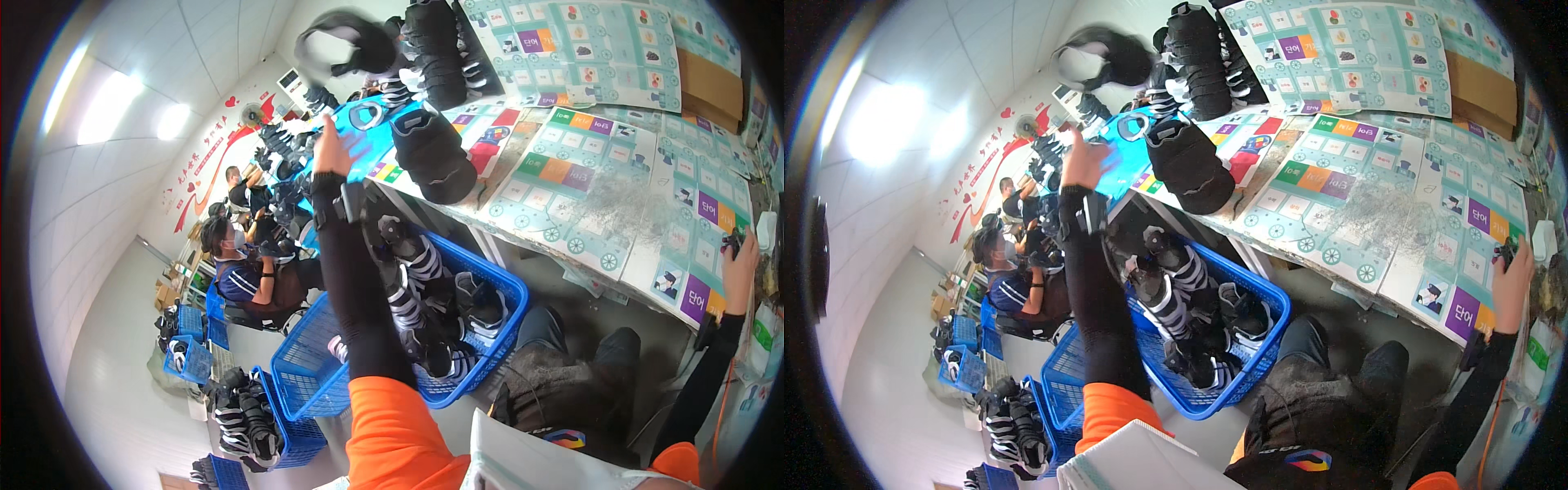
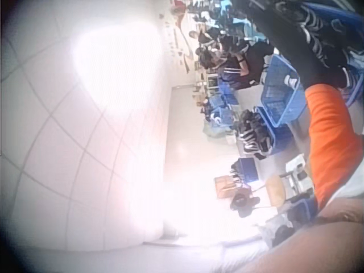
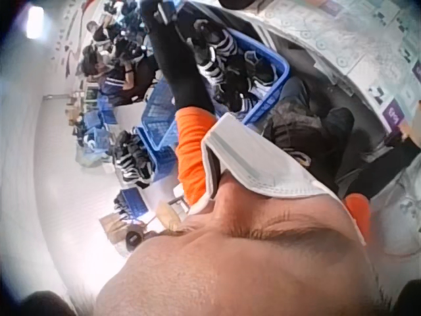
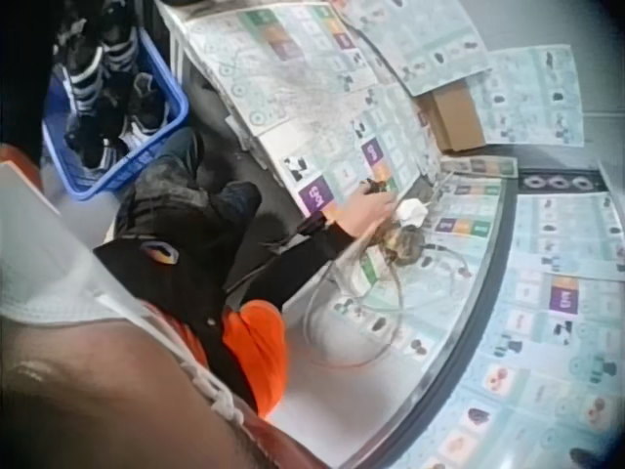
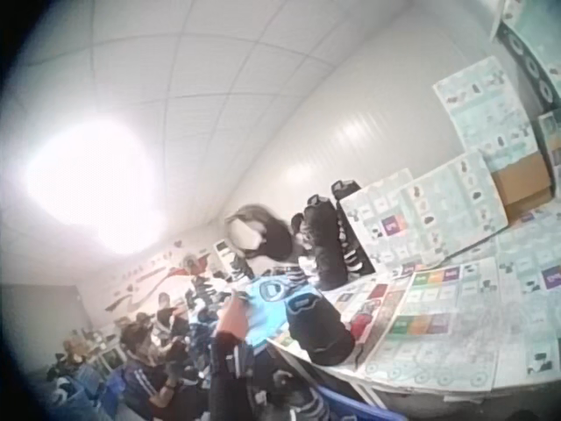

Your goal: The person uses a small pair of pliers to pull and trim excess fabric and lining from the inside edge of a shoe upper, then place the finished uppers into a blue plastic crate.

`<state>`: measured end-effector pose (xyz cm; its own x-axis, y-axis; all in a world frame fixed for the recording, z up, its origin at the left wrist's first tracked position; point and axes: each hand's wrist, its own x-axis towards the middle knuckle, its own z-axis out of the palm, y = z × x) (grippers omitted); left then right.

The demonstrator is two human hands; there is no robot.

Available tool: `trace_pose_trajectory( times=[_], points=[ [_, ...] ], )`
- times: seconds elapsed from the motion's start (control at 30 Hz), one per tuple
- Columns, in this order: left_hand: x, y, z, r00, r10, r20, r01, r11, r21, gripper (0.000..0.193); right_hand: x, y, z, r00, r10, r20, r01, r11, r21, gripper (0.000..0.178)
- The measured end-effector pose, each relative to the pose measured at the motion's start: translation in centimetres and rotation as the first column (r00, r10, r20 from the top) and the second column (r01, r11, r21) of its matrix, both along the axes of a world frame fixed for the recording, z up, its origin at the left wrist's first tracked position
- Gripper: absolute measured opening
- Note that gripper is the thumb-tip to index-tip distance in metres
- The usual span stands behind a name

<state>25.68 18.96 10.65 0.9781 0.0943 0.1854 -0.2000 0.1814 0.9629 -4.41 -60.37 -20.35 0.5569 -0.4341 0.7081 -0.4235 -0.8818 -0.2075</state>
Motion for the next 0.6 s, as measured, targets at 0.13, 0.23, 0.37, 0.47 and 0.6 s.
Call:
trace_pose_trajectory(
  times=[0.13, 0.23, 0.37, 0.47, 0.6],
  points=[
    [-3.9, -3.6, -8.1, 0.934, -0.084, -0.347, 0.312, 0.666, 0.677, 0.056, -1.4, 9.0, 2.1, 0.991, 0.137, 0.014, -0.137, 0.984, 0.11, 0.048],
    [-6.8, -6.6, -16.1, 0.881, -0.285, -0.378, 0.469, 0.414, 0.78, 0.058, -1.4, 12.4, 1.7, 0.969, 0.236, 0.069, -0.245, 0.949, 0.197, 0.038],
    [-6.5, -7.1, -21.7, 0.962, -0.26, -0.081, 0.178, 0.375, 0.91, 0.062, -1.0, 16.5, 1.1, 0.943, 0.301, 0.143, -0.33, 0.906, 0.267, 0.033],
    [-6.4, -7.9, -20.6, 0.941, -0.18, 0.288, -0.183, 0.445, 0.877, 0.054, -0.9, 17.6, 0.3, 0.935, 0.309, 0.174, -0.35, 0.886, 0.306, 0.029],
    [-8.8, -10.6, -15.1, 0.897, -0.208, 0.391, -0.108, 0.753, 0.649, 0.021, -1.5, 17.2, -0.6, 0.912, 0.325, 0.25, -0.376, 0.905, 0.197, 0.025]
  ],
)
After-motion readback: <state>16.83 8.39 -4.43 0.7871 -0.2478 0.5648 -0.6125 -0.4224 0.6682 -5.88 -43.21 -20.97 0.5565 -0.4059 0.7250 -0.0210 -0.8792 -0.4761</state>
